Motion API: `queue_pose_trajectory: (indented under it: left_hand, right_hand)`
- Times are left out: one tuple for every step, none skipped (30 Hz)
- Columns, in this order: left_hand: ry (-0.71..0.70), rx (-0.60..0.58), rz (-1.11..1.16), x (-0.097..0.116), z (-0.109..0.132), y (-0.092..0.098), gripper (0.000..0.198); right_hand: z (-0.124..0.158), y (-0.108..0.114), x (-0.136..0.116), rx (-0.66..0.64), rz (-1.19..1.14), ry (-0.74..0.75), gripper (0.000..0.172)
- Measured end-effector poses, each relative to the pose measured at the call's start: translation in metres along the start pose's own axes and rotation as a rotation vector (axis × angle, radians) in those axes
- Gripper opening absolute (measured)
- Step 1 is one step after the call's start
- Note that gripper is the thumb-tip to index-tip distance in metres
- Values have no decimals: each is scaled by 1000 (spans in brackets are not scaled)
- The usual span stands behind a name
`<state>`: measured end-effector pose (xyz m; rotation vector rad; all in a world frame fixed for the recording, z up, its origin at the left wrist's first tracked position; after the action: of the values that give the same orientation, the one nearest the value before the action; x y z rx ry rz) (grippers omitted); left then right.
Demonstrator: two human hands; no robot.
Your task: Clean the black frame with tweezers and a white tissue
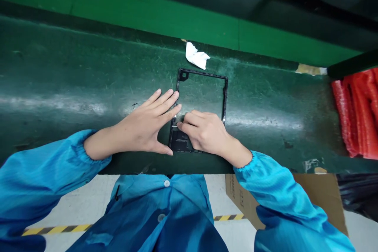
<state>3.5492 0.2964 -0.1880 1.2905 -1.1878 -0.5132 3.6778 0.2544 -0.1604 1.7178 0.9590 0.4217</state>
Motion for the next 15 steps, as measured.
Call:
queue_pose_trajectory:
  left_hand:
    - [-2,-1,-2,0,0,-1,135]
    - [-5,-1,-2,0,1,-1,134]
    - [-8,-2,-1,0,1,-1,134]
    - [-12,-5,2,0,1,-1,134]
    - [-13,-7,4,0,1,-1,134]
    - [-13,-6,5,0,1,-1,134]
    - [-11,-7,5,0,1,0,135]
    - [-9,-10,3,1,1,1,135]
    - [-7,-11,3,1,1,1,135]
    - [-6,-11,5,1,1,1,135]
    - [-6,-9,10,1,1,0,135]
    - [-8,-7,16,0,0,-1,135]
    - [-8,-2,21,-1,0,-3,136]
    - [-7,4,22,-2,-1,-5,136]
    - [-2,4,14,-3,-2,-6,137]
  right_hand:
    - [1,0,0,5,8,0,21]
    - [2,0,-1,14,17,-3,21]
    - [2,0,-1,27,24,-7,20]
    - [2,1,-1,43,29,-8,19]
    - [2,2,-2,57,34,-10,18]
    - [2,2,-2,66,37,-11,17]
    - [1,2,-2,73,40,-12,17]
    - [0,2,-2,77,43,-16,17]
    - [-1,3,-1,77,48,-21,17]
    - [-1,3,0,71,51,-27,17]
    - [-1,4,0,63,48,-32,18]
    - [0,6,0,61,36,-49,18]
    - [2,10,1,72,15,-88,16]
    - [4,16,1,105,-15,-148,14]
    - [6,24,2,164,-50,-229,11]
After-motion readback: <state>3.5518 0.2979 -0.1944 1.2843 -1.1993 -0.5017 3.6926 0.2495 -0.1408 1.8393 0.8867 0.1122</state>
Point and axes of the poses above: each hand's wrist, its own z-axis away from the middle knuckle, its own y-axis out of the back of the hand, x = y × z, the point moved 8 cm from there along -z, towards the middle knuckle, and after that the axes turned 4 degrees about x, right-handed, at the moved point
